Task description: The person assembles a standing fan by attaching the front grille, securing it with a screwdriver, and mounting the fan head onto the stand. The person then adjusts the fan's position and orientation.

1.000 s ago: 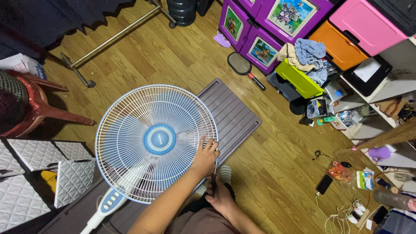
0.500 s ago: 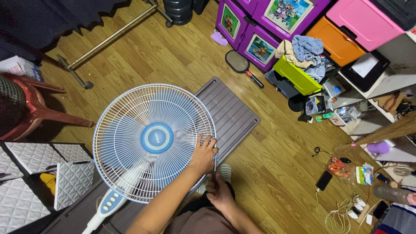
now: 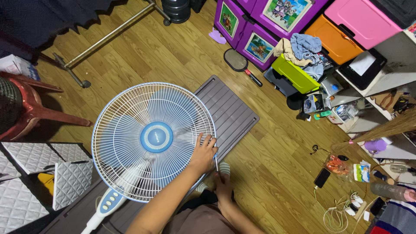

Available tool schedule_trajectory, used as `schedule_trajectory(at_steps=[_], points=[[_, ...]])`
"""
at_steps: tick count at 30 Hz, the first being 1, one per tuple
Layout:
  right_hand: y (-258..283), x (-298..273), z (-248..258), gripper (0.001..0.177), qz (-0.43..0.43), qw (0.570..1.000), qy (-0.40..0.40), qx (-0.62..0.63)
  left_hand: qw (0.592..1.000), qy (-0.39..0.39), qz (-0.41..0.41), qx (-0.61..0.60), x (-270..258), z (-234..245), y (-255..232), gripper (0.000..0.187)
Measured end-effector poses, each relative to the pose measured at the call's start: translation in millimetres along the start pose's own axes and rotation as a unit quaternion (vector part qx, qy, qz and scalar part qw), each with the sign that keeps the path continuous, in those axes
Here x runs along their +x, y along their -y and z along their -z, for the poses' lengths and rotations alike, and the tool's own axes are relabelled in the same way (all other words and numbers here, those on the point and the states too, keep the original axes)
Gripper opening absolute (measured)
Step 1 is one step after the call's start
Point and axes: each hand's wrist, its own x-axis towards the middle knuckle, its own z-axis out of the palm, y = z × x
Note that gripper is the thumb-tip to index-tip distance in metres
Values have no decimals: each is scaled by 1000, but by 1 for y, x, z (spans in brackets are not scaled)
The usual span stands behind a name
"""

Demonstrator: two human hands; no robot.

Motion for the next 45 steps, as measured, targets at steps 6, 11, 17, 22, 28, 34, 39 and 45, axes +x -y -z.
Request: schedule_trajectory(at_steps=[6,11,17,22,28,34,39,45], points=[[-11,12,-1,34,-151,960,81,220,1000,9,0,10,1,-5,-2,46],[11,20,3,30,-409,690,219,555,1000,-7,-4,16,5,-23,-6,49],[41,-6,-2,29,-295,851,206,381,998,6,-25,57,6,-51,-15,60],[53,-12,9,15,-281,893,162,312,997,3,-35,67,7,-58,-13,49],[32,-4,15,22,-243,954,128,124,999,-17,-32,40,4,-41,-2,44],[11,2,-6,25,-24,998,31,-43,998,29,-44,22,1,-12,5,53],[28,-9,-20,20,-135,982,60,118,998,35,-51,11,3,8,19,53],[32,-7,-29,20,-90,980,88,154,998,30,-50,1,2,20,33,52]])
